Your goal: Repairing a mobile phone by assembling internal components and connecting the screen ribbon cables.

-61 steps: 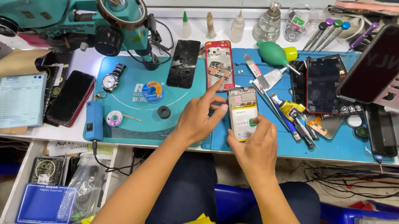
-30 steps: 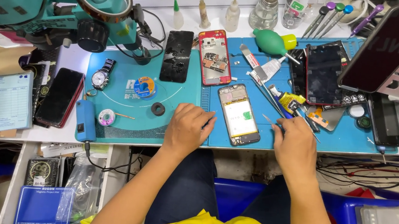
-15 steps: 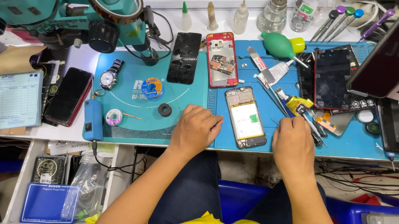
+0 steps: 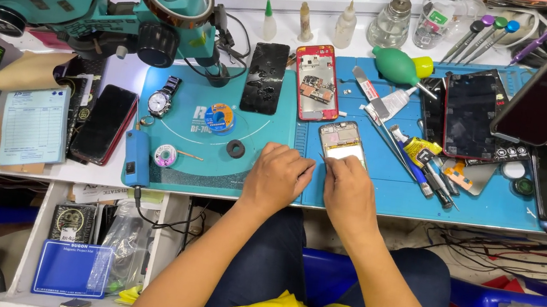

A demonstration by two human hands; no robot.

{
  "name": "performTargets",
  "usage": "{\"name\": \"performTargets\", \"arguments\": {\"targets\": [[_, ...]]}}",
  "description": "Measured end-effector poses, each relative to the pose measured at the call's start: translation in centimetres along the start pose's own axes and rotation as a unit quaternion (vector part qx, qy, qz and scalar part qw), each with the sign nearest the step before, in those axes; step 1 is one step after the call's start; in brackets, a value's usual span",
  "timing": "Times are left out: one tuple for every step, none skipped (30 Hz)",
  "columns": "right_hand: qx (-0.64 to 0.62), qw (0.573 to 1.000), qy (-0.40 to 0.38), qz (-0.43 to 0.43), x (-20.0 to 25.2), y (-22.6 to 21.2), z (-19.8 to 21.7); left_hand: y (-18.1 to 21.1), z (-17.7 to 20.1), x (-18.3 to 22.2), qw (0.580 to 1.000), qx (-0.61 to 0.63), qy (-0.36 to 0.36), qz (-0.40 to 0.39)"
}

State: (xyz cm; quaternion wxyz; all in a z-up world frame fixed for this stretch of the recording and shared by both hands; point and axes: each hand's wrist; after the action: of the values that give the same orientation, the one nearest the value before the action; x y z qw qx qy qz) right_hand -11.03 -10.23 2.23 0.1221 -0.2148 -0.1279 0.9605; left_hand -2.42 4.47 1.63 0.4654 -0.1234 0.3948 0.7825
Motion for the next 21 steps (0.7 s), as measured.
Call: {"name": "performTargets", "arguments": {"targets": [[0.012,1.0,-0.021,-0.007,-0.1,-0.1,0.0,0.0,0.0,0.0,1.0,0.002,-0.001,0.002],[0.025,0.999,-0.042,-0.014,-0.2,-0.1,0.0,0.0,0.0,0.0,1.0,0.004,-0.002,0.004],[0.025,0.999,-0.042,-0.013,-0.1,-0.1,0.1,0.0,-0.1,0.0,1.0,0.004,-0.001,0.004],[0.035,0.998,-0.053,-0.014,-0.1,-0.1,0.0,0.0,0.0,0.0,1.0,0.004,-0.002,0.007],[0.044,0.997,-0.063,-0.014,-0.1,-0.1,0.0,0.1,0.0,0.0,1.0,0.003,-0.002,0.009],[0.044,0.997,-0.063,-0.013,-0.1,-0.2,0.1,0.0,-0.1,0.0,1.0,0.003,-0.002,0.01],[0.044,0.997,-0.066,-0.012,-0.1,-0.3,0.2,-0.1,-0.2,0.0,1.0,0.005,0.0,0.007],[0.044,0.997,-0.068,-0.012,-0.2,-0.4,0.2,-0.2,-0.3,0.1,1.0,0.006,0.002,0.005],[0.044,0.997,-0.068,-0.011,-0.1,-0.4,0.2,-0.3,-0.2,0.1,1.0,0.006,0.002,0.005],[0.05,0.996,-0.067,-0.007,-0.1,-0.4,0.2,-0.3,-0.3,0.1,1.0,0.007,0.002,0.005],[0.056,0.996,-0.066,-0.002,0.0,-0.4,0.2,-0.3,-0.3,0.1,1.0,0.009,0.003,0.005],[0.056,0.996,-0.065,-0.002,-0.1,-0.4,0.2,-0.3,-0.3,0.1,1.0,0.009,0.003,0.004],[0.066,0.995,-0.069,-0.002,-0.1,-0.5,0.2,-0.3,-0.3,0.2,1.0,0.01,0.002,0.007],[0.075,0.995,-0.072,-0.002,-0.1,-0.6,0.2,-0.3,-0.3,0.1,1.0,0.01,0.0,0.008],[0.075,0.995,-0.071,-0.002,-0.2,-0.5,0.1,-0.3,-0.3,0.1,1.0,0.01,0.001,0.008],[0.086,0.994,-0.073,0.006,-0.2,-0.5,0.1,-0.3,-0.3,0.2,1.0,0.009,0.001,0.01],[0.097,0.992,-0.076,0.014,-0.2,-0.5,0.0,-0.4,-0.4,0.2,1.0,0.007,0.002,0.013],[0.097,0.992,-0.075,0.014,-0.1,-0.4,-0.4,-0.3,-0.3,0.1,1.0,0.007,0.002,0.013],[0.107,0.991,-0.075,0.031,0.0,-0.3,-0.7,-0.2,-0.2,0.0,1.0,-0.003,0.011,0.007],[0.117,0.989,-0.074,0.047,0.2,-0.2,-1.1,-0.2,-0.1,0.0,1.0,-0.013,0.019,0.001],[0.117,0.989,-0.074,0.047,0.2,-0.2,-1.2,-0.2,-0.1,0.0,1.0,-0.013,0.019,0.001]]}}
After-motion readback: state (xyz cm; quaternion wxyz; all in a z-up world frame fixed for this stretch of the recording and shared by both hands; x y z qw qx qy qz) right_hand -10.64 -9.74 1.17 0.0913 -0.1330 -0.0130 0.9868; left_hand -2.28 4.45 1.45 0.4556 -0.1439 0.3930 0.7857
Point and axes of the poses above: each hand's wrist, its own x-axis away from the middle knuckle, its own z-axis out of the back of the hand, y = z × x, and after that the axes turned 15 degrees about x, right-handed
